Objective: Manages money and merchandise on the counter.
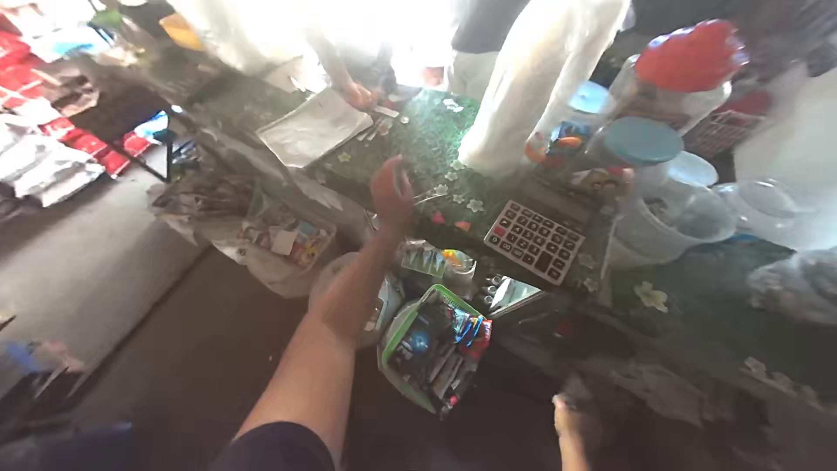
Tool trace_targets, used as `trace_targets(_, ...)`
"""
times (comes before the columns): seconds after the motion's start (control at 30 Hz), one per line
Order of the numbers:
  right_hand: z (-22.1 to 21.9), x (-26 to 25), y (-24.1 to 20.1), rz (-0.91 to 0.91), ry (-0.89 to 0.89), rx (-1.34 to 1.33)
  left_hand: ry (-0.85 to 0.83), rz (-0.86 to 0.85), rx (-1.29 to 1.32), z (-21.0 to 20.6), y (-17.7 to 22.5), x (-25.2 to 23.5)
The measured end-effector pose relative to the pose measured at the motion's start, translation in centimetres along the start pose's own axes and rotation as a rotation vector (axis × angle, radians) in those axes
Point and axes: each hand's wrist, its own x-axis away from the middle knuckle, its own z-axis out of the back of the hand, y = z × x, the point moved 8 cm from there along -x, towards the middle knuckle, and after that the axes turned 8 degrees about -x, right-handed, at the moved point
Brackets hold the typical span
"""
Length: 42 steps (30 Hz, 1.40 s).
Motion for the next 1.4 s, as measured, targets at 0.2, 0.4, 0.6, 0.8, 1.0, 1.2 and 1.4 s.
trace_targets(0.2,-8.1,19.9,-6.2,0.273,-0.474,0.002,-0.888,0.21,0.453,2.7,-6.2,25.7)
trace_targets(0.4,-18.1,43.4,-17.8,0.82,-0.927,-0.04,-1.452,0.407,0.538,13.9,-19.0,37.7)
trace_targets(0.6,-23.7,53.0,-24.9,1.069,-1.041,0.046,-1.024,0.959,0.713,20.9,-30.3,36.2)
trace_targets(0.8,-25.0,57.3,-30.3,1.409,-0.85,-0.046,-0.731,1.26,1.044,21.3,-35.7,35.5)
trace_targets(1.0,-28.0,57.2,-34.2,1.669,-0.769,-0.265,-0.669,1.29,1.045,22.5,-39.5,31.0)
trace_targets(1.2,-31.3,54.6,-43.4,1.357,-0.877,-0.168,-0.472,1.165,0.997,22.6,-41.8,22.2)
trace_targets(1.4,-31.1,50.6,-51.2,1.13,-0.778,0.004,-0.389,0.935,1.158,21.8,-38.9,12.4)
